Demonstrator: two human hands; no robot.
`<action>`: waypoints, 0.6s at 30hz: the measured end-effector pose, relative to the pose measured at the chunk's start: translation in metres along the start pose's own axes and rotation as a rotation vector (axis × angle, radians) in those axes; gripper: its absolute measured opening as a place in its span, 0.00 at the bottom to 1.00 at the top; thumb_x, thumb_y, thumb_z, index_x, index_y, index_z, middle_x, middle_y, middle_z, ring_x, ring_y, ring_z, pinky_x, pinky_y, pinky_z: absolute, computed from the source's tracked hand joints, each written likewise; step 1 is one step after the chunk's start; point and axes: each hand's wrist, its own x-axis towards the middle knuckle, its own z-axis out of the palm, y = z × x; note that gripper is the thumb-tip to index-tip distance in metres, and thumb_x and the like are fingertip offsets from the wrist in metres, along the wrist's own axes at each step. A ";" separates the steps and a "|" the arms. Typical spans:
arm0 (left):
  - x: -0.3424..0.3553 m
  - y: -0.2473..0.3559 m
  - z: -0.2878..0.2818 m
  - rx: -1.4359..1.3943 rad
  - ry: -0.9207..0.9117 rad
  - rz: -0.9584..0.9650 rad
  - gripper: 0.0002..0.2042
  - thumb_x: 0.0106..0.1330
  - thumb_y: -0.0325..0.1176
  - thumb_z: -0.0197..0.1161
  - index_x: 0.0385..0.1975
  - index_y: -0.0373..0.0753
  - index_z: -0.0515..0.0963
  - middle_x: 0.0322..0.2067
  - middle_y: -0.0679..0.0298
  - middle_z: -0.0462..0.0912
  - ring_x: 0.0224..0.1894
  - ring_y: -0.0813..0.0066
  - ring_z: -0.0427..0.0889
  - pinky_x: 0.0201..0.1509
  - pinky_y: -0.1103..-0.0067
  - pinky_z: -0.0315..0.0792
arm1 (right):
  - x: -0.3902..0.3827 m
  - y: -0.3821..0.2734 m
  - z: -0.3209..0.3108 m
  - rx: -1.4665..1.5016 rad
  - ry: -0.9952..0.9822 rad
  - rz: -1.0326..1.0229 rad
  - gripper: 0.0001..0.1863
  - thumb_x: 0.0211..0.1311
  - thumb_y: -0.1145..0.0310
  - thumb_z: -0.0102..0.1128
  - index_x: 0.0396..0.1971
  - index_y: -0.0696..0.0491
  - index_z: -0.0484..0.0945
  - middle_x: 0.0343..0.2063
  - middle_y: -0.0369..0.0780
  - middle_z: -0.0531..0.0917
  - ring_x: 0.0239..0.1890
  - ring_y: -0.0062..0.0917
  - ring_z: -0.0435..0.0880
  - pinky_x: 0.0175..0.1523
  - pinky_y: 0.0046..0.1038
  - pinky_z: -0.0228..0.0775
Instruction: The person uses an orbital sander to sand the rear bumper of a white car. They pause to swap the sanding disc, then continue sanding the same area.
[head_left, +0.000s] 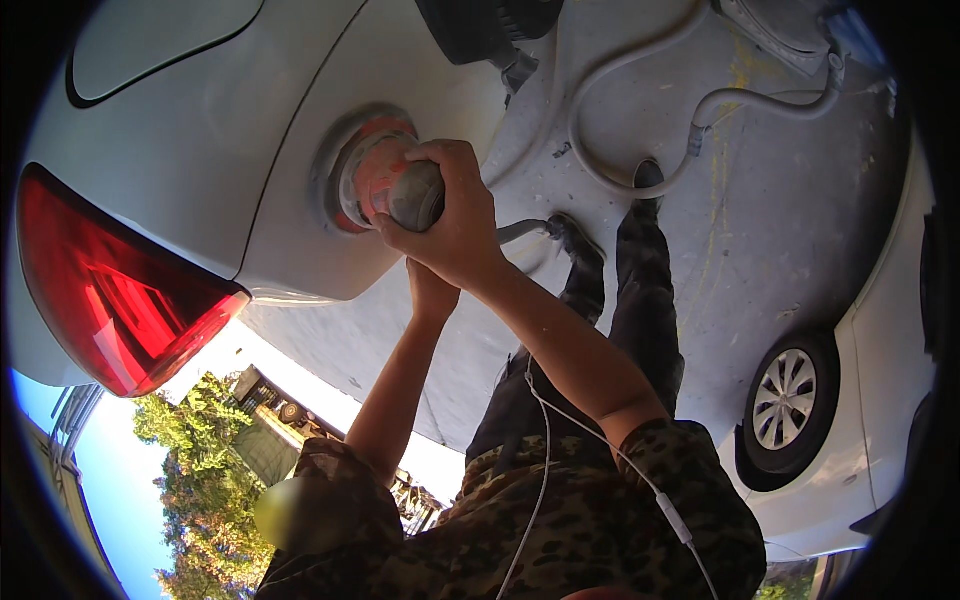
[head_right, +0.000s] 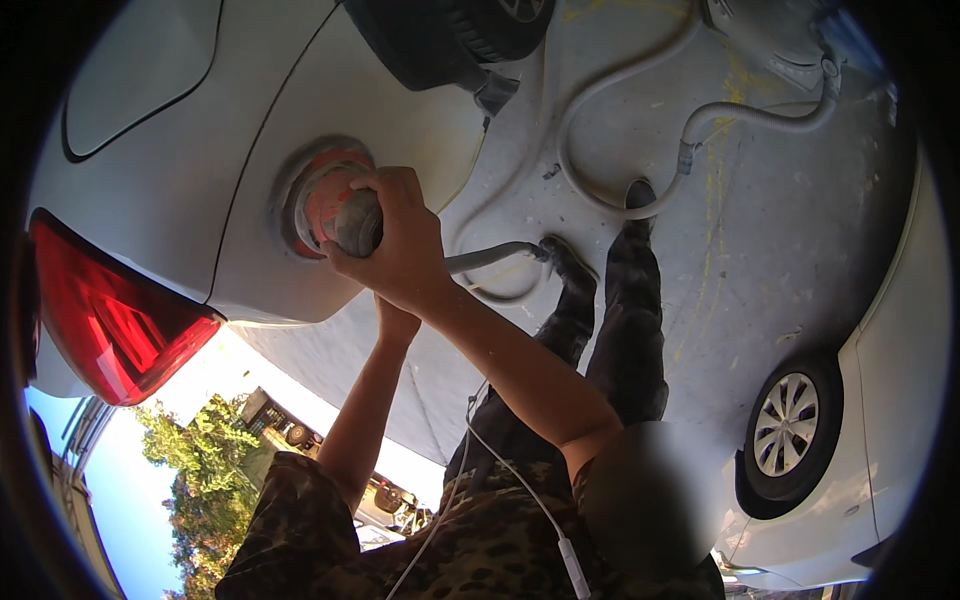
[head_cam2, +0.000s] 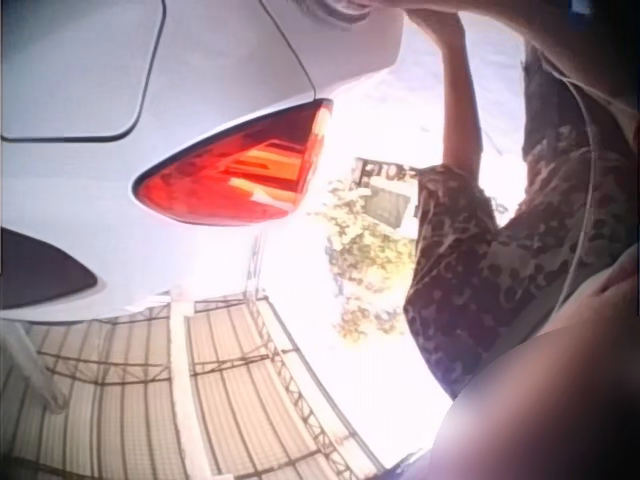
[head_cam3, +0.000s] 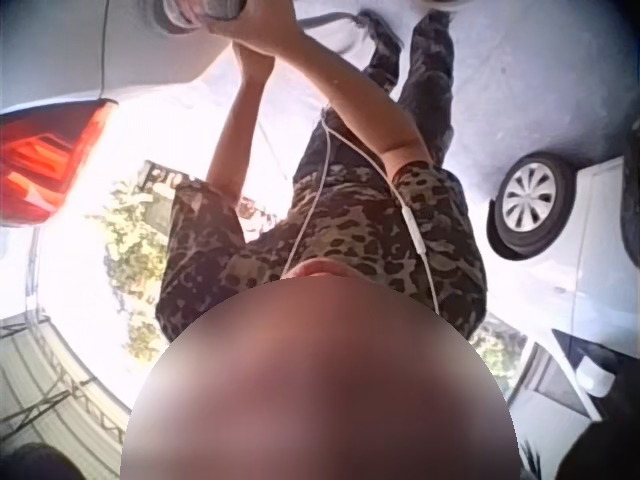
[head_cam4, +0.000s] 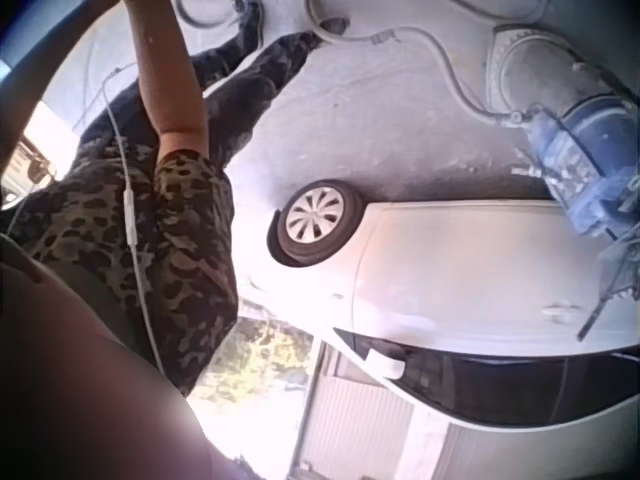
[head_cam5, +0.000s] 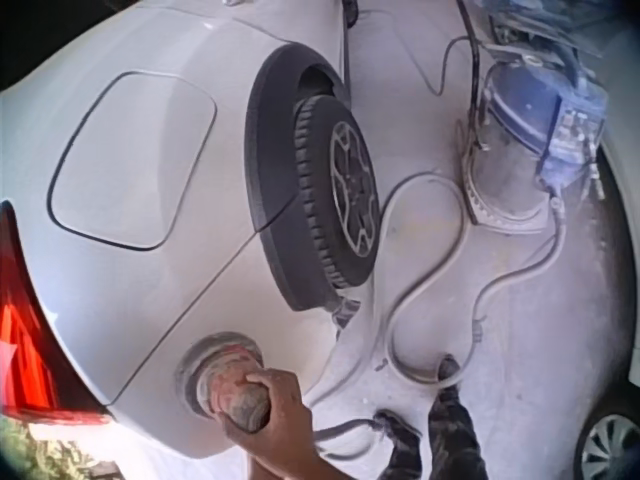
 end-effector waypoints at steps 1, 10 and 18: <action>0.004 0.000 0.002 0.128 0.003 -0.015 0.37 0.65 0.38 0.77 0.70 0.33 0.66 0.64 0.50 0.77 0.67 0.57 0.78 0.68 0.65 0.72 | 0.004 0.010 -0.002 -0.004 0.012 0.065 0.37 0.45 0.65 0.83 0.55 0.52 0.73 0.52 0.45 0.79 0.53 0.41 0.84 0.56 0.39 0.81; 0.022 -0.016 0.036 0.277 -0.108 -0.210 0.32 0.61 0.41 0.80 0.56 0.30 0.70 0.52 0.46 0.85 0.53 0.51 0.86 0.59 0.63 0.77 | 0.016 0.091 -0.047 0.268 -0.001 0.680 0.37 0.56 0.60 0.81 0.61 0.57 0.71 0.47 0.42 0.82 0.47 0.27 0.85 0.51 0.32 0.81; 0.022 0.011 0.038 0.141 -0.006 -0.047 0.34 0.62 0.38 0.80 0.62 0.30 0.67 0.53 0.46 0.85 0.53 0.54 0.87 0.59 0.64 0.78 | 0.026 0.076 -0.045 0.223 -0.034 0.471 0.36 0.51 0.60 0.82 0.59 0.53 0.75 0.53 0.43 0.82 0.55 0.35 0.85 0.61 0.36 0.78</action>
